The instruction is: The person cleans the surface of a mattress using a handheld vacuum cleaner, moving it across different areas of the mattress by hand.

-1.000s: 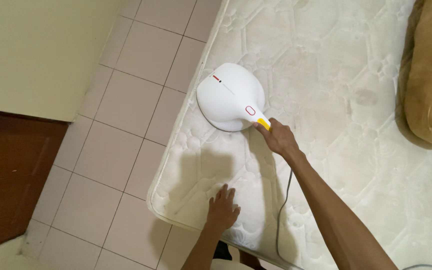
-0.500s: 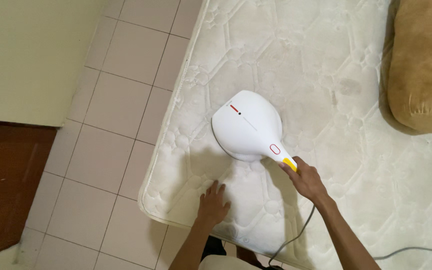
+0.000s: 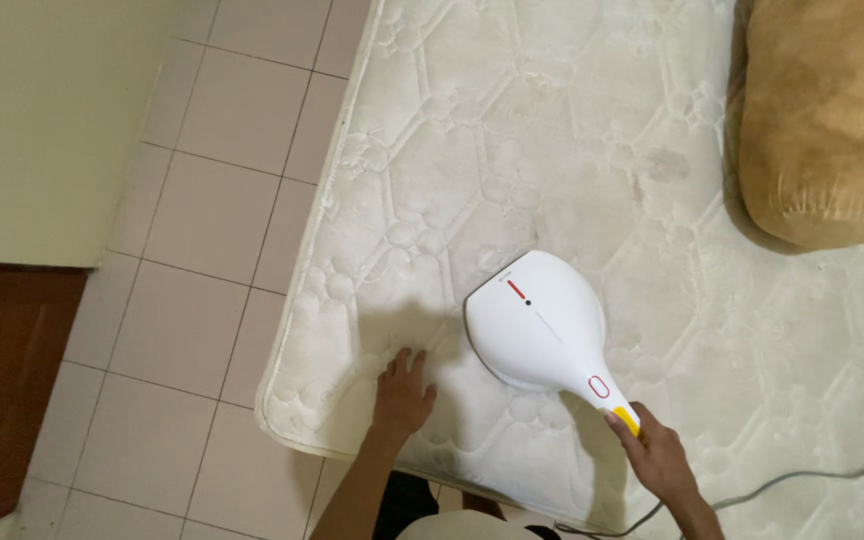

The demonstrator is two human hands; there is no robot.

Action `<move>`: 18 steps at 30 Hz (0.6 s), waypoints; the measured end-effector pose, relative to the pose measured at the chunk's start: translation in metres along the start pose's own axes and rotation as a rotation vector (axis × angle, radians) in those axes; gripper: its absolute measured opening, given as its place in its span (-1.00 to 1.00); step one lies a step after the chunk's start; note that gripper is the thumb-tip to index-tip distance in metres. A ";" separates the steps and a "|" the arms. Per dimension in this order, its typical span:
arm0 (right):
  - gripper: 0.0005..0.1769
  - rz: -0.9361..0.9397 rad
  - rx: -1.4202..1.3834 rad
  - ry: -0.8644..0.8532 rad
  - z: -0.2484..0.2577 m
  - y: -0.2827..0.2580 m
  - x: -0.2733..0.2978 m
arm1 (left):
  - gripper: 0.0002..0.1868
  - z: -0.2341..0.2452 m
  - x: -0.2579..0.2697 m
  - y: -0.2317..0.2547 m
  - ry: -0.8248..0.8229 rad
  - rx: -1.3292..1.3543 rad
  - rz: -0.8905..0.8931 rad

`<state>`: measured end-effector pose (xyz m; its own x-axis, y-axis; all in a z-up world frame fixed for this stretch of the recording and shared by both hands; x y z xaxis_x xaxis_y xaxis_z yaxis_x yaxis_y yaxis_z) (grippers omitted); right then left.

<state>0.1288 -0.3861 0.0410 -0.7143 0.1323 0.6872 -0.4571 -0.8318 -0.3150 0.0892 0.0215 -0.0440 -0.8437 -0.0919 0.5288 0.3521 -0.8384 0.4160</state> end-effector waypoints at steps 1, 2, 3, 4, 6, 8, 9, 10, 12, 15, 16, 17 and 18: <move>-0.34 -0.005 0.001 0.002 -0.002 -0.001 0.001 | -0.25 0.003 -0.003 0.001 -0.004 0.002 -0.004; -0.32 0.025 0.056 0.041 -0.001 -0.007 0.002 | -0.20 0.010 -0.006 0.004 0.052 -0.012 -0.025; -0.29 0.058 0.112 0.079 0.000 -0.013 0.002 | -0.15 0.017 -0.009 0.008 0.110 -0.025 -0.045; -0.29 0.054 0.113 0.080 0.000 -0.015 0.004 | -0.15 0.019 -0.013 0.011 0.106 -0.023 -0.048; -0.31 0.076 0.088 0.089 0.002 -0.022 0.006 | -0.08 0.013 -0.020 0.008 -0.016 -0.042 0.027; -0.30 0.075 0.091 0.070 0.000 -0.028 0.007 | -0.07 0.010 -0.022 0.008 -0.058 -0.064 0.040; -0.29 0.075 0.091 0.055 0.000 -0.030 0.006 | -0.06 0.008 -0.025 0.008 -0.097 -0.087 0.049; -0.29 0.077 0.093 0.057 0.000 -0.033 0.003 | -0.06 0.009 -0.028 0.009 -0.094 -0.084 0.049; -0.21 0.124 0.133 0.114 0.003 -0.045 -0.001 | -0.02 0.006 -0.029 0.008 -0.164 -0.142 0.071; -0.21 0.095 0.134 0.049 -0.001 -0.061 -0.008 | 0.02 0.007 -0.026 0.009 -0.230 -0.167 0.096; -0.21 0.096 0.137 0.048 0.001 -0.069 -0.011 | 0.02 0.008 -0.025 0.011 -0.230 -0.164 0.098; -0.18 0.096 0.146 0.031 0.001 -0.079 -0.015 | 0.03 0.009 -0.025 0.012 -0.247 -0.175 0.099; -0.15 0.095 0.155 0.014 0.001 -0.089 -0.019 | 0.04 0.010 -0.025 0.012 -0.264 -0.185 0.100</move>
<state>0.1835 -0.3150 0.0572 -0.7581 0.0555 0.6498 -0.3006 -0.9140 -0.2726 0.1185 0.0186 -0.0449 -0.6662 -0.0563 0.7437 0.3279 -0.9177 0.2242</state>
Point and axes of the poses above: each hand's wrist, its own x-axis away from the middle knuckle, its own z-axis out of the back of the hand, y = z × x, the point moved 8 cm from there along -x, towards the middle knuckle, and after that the axes turned 1 degree about y, right-handed, at the moved point
